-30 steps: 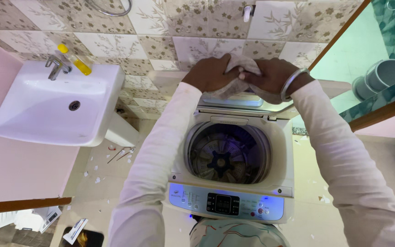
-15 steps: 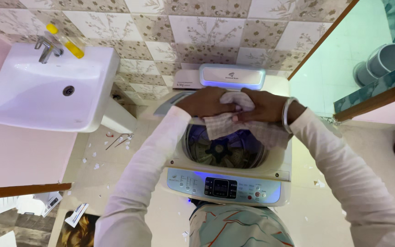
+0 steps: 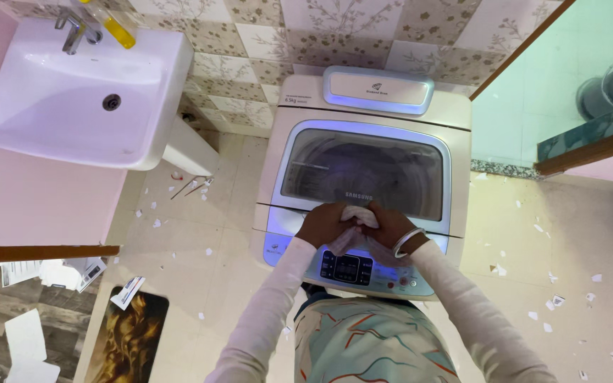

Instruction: The person wipes down the exterior and interior parts of a washing machine using a cloth, including the lid and the detergent drawer area.

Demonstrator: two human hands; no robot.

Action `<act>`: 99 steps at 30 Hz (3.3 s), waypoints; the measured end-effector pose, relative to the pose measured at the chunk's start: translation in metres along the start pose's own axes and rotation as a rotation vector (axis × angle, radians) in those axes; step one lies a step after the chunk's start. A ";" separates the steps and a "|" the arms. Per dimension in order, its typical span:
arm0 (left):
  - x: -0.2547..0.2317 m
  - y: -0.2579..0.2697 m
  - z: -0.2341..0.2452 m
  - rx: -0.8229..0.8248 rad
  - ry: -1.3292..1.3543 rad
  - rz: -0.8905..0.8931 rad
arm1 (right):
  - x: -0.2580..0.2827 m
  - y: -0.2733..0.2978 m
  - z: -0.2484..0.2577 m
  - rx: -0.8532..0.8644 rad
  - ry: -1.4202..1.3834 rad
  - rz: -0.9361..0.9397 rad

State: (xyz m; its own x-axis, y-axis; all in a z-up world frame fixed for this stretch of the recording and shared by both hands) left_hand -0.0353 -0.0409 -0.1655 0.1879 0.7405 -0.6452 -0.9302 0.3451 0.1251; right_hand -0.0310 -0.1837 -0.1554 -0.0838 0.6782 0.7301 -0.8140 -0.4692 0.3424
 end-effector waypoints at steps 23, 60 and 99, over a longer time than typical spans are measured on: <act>-0.018 0.056 -0.009 0.221 0.518 0.072 | -0.013 0.077 0.009 -0.270 -0.317 0.023; 0.012 0.147 -0.062 0.477 0.165 -0.158 | 0.034 0.111 -0.098 -0.040 -0.216 0.019; -0.067 0.219 -0.026 -0.341 0.012 -0.169 | -0.026 0.214 -0.095 -0.105 -0.027 0.017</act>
State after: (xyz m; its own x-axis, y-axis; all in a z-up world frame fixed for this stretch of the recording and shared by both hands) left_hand -0.2595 -0.0297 -0.1146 0.3461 0.6820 -0.6443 -0.9382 0.2487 -0.2407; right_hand -0.2575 -0.2483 -0.1572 -0.0837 0.6550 0.7510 -0.8684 -0.4176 0.2675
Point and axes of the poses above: each hand's wrist, its own y-axis away from the middle knuckle, its own z-axis out of the back of the hand, x = y × z, the point moved 9 cm from there along -y, towards the middle knuckle, and after that the axes turned 8 degrees about -y, right-handed, at the moved point
